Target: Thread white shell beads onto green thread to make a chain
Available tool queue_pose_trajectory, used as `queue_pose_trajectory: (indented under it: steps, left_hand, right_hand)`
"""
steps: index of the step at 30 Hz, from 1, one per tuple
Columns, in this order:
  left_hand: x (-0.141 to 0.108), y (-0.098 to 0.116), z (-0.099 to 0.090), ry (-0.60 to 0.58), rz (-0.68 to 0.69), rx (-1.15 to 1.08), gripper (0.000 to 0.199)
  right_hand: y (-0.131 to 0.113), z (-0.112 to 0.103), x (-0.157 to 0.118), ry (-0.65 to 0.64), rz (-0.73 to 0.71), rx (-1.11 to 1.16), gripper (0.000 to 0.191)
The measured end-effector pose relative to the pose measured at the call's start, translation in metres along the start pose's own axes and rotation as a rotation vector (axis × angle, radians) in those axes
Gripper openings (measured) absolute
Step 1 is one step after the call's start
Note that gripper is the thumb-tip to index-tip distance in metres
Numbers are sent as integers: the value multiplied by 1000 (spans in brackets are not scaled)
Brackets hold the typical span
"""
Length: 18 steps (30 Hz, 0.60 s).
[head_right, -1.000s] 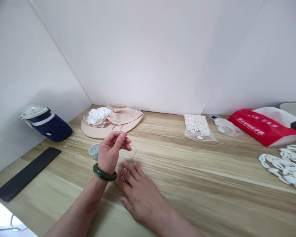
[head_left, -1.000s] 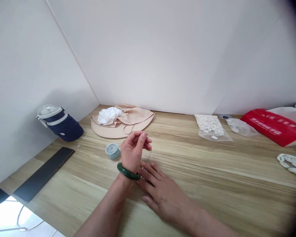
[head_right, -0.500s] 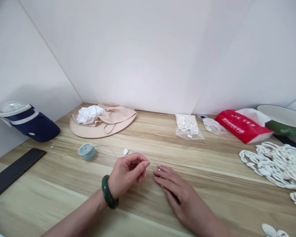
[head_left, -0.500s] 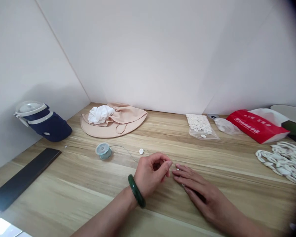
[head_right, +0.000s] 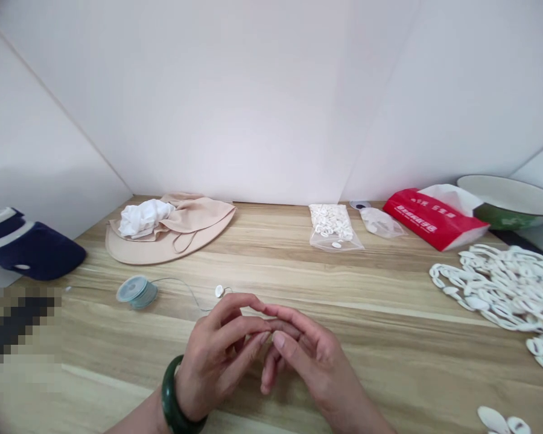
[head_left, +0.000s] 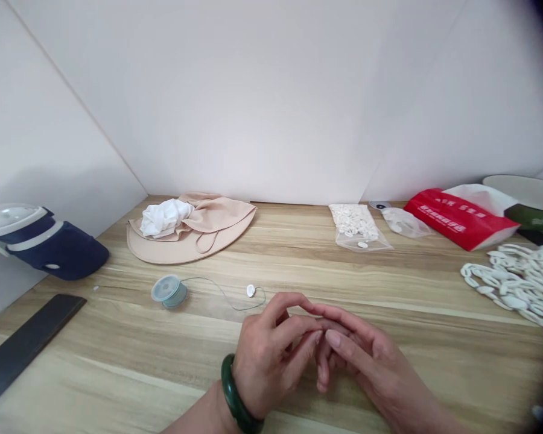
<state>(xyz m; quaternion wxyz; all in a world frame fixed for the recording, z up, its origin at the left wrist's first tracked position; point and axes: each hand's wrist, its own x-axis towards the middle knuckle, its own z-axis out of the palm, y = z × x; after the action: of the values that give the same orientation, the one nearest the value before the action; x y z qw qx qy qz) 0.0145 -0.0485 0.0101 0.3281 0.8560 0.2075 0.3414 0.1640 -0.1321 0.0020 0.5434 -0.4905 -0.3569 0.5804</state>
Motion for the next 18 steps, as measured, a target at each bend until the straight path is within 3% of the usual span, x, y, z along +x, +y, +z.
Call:
queue_pose_trajectory:
  steps: [9, 14, 16, 18]
  left_hand:
    - [2, -4, 7, 106, -48, -31, 13]
    - [4, -5, 6, 140, -105, -68, 12]
    - [4, -5, 6, 87, -118, -71, 13]
    - [3, -5, 8, -39, -135, -49, 13]
  right_hand:
    - [-19, 2, 10, -6, 165, -52, 26]
    - [-26, -8, 25, 175, 43, -247, 25]
    - [-24, -17, 33, 331, -77, -288, 25]
    - [-19, -25, 39, 427, -128, -284, 25]
